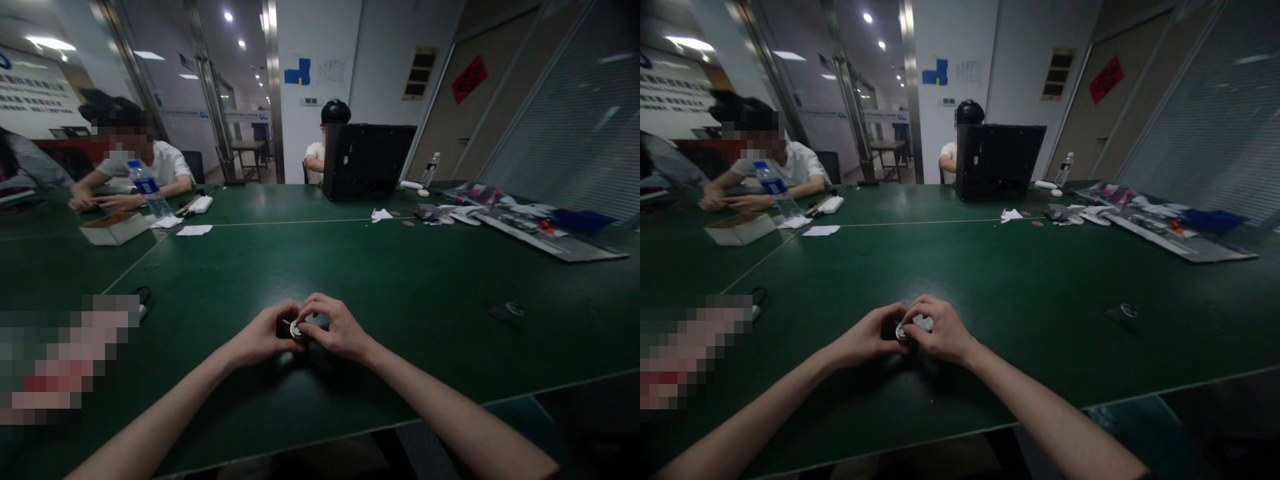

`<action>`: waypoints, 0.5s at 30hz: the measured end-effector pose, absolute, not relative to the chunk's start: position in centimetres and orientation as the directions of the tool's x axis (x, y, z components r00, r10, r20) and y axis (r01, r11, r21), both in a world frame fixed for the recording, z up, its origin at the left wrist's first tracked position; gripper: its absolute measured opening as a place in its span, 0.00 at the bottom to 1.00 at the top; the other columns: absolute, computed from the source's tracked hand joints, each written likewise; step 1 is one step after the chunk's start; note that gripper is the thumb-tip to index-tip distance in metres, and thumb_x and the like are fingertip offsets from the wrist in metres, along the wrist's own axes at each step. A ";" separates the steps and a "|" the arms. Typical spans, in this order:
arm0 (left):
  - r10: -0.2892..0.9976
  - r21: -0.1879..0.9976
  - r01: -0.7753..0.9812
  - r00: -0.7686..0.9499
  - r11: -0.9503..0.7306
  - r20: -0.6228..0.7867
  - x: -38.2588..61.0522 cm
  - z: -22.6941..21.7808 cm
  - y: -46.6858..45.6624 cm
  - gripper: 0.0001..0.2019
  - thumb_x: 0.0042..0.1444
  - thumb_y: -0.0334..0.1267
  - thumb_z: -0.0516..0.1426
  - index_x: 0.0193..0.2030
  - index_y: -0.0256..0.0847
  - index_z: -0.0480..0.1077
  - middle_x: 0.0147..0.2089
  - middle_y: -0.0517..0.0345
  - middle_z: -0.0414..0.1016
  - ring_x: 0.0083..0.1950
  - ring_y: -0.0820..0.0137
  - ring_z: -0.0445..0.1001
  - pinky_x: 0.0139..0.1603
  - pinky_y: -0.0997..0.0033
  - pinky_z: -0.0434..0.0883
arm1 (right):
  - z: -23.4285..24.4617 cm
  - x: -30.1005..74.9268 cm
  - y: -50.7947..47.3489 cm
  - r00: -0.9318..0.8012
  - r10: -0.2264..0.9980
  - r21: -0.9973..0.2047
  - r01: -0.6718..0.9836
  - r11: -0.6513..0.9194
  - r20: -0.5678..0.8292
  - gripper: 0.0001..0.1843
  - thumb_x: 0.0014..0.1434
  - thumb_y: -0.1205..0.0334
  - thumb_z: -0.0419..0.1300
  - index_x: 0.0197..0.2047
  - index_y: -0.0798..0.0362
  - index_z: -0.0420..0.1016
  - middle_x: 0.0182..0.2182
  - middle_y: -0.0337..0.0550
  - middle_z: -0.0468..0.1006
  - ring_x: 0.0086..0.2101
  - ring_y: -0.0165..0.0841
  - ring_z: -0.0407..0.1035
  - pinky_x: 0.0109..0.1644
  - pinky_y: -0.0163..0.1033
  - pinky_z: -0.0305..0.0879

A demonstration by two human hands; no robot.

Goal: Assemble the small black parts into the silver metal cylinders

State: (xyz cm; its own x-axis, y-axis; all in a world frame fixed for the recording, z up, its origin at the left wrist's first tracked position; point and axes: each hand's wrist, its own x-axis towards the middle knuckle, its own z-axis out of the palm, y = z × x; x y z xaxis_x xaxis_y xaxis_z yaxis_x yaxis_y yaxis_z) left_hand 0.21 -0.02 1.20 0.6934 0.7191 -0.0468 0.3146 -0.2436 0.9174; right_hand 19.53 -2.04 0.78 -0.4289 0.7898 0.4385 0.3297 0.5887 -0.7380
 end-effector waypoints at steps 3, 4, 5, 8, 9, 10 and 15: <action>0.725 0.881 0.355 0.688 -0.313 -0.020 0.2 1.4 -0.1 0.17 0.46 0.35 0.64 0.43 0.38 0.66 0.40 0.60 0.70 0.41 0.67 0.71 0.42 0.70 0.67 | 0.8 19.4 -2.0 -0.429 0.782 -0.740 0.310 0.597 0.451 0.03 0.55 0.68 0.59 0.33 0.53 0.73 0.34 0.41 0.72 0.36 0.30 0.67 0.43 0.37 0.62; 0.726 0.875 0.361 0.687 -0.322 -0.016 0.2 1.5 -0.1 0.17 0.47 0.36 0.64 0.43 0.39 0.66 0.40 0.61 0.70 0.41 0.68 0.71 0.42 0.70 0.67 | 0.8 19.4 -2.0 -0.420 0.780 -0.741 0.298 0.601 0.464 0.03 0.55 0.68 0.59 0.33 0.53 0.73 0.34 0.41 0.72 0.37 0.30 0.67 0.43 0.37 0.62; 0.728 0.871 0.366 0.685 -0.327 -0.015 0.3 1.5 -0.1 0.17 0.47 0.36 0.64 0.43 0.39 0.66 0.39 0.61 0.70 0.41 0.68 0.71 0.41 0.70 0.67 | 0.9 19.4 -2.0 -0.403 0.780 -0.742 0.287 0.605 0.480 0.02 0.55 0.68 0.59 0.33 0.54 0.72 0.34 0.41 0.72 0.37 0.30 0.67 0.43 0.37 0.62; 0.730 0.866 0.381 0.683 -0.322 -0.029 0.4 1.7 -0.2 0.17 0.46 0.37 0.64 0.42 0.39 0.65 0.38 0.61 0.71 0.40 0.68 0.71 0.41 0.71 0.67 | 1.4 20.1 -1.7 -0.333 0.791 -0.744 0.289 0.603 0.512 0.02 0.56 0.67 0.58 0.33 0.54 0.72 0.33 0.41 0.71 0.36 0.30 0.67 0.42 0.36 0.63; 0.730 0.866 0.389 0.682 -0.314 -0.041 0.4 1.8 -0.2 0.17 0.46 0.37 0.64 0.42 0.39 0.65 0.37 0.61 0.71 0.39 0.68 0.71 0.40 0.71 0.67 | 1.7 20.5 -1.5 -0.321 0.803 -0.747 0.306 0.590 0.503 0.02 0.56 0.66 0.59 0.33 0.54 0.72 0.33 0.41 0.72 0.36 0.30 0.67 0.42 0.36 0.62; 0.732 0.867 0.396 0.679 -0.303 -0.055 0.4 1.9 -0.3 0.18 0.46 0.37 0.64 0.42 0.39 0.65 0.37 0.61 0.71 0.39 0.68 0.72 0.40 0.71 0.68 | 1.9 20.9 -1.3 -0.325 0.819 -0.755 0.330 0.567 0.473 0.03 0.56 0.65 0.59 0.33 0.54 0.73 0.33 0.41 0.73 0.35 0.30 0.68 0.41 0.36 0.62; 0.747 0.859 0.437 0.657 -0.265 -0.104 0.1 2.4 -0.3 0.19 0.47 0.39 0.64 0.44 0.40 0.64 0.42 0.58 0.72 0.41 0.66 0.73 0.41 0.68 0.69 | 1.5 22.6 -0.3 -0.500 0.853 -0.776 0.475 0.415 0.150 0.07 0.58 0.62 0.58 0.36 0.54 0.76 0.33 0.41 0.78 0.33 0.29 0.70 0.38 0.34 0.62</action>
State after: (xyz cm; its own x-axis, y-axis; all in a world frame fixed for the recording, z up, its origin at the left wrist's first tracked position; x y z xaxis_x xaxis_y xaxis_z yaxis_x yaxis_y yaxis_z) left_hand 0.11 -0.27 2.35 0.6570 0.7466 -0.1045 0.4375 -0.2647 0.8594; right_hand 22.65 -0.33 1.52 -0.5001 0.8529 0.1501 0.4751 0.4151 -0.7758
